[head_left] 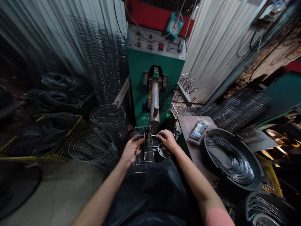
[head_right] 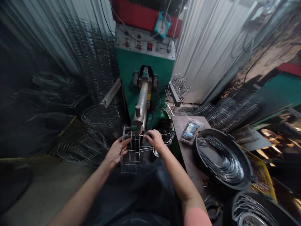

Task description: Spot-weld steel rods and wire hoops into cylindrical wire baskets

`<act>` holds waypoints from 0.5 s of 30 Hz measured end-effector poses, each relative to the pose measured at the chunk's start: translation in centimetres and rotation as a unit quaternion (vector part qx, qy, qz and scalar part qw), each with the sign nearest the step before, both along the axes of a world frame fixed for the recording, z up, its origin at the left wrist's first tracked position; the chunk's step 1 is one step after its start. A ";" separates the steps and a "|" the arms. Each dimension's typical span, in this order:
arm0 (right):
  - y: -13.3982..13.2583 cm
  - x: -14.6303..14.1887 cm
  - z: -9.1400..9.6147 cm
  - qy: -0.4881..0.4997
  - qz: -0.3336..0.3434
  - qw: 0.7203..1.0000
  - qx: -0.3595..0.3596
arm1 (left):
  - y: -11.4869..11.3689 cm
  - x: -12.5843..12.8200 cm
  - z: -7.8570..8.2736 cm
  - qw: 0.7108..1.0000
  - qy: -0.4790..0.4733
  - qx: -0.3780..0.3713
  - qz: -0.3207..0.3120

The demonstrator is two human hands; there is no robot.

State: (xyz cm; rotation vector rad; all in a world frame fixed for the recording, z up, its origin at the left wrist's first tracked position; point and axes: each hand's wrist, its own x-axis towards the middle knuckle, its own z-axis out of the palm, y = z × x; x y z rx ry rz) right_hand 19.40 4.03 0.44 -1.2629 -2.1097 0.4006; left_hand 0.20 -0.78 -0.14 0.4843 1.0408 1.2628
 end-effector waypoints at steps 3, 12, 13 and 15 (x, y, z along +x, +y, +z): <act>0.4 0.0 0.1 -0.013 -0.008 1.000 -0.005 | 0.4 0.1 0.0 1.000 -0.004 -0.002 -0.003; 0.2 0.2 0.5 -0.045 -0.018 0.999 0.007 | 1.0 0.1 -0.2 1.000 -0.010 -0.012 -0.007; -0.3 0.3 0.5 -0.038 -0.019 0.999 0.022 | 0.9 0.2 -0.3 1.000 -0.010 -0.008 -0.006; -1.6 0.9 0.3 -0.032 -0.025 0.998 0.055 | 0.8 0.2 -0.3 1.000 -0.011 -0.002 -0.005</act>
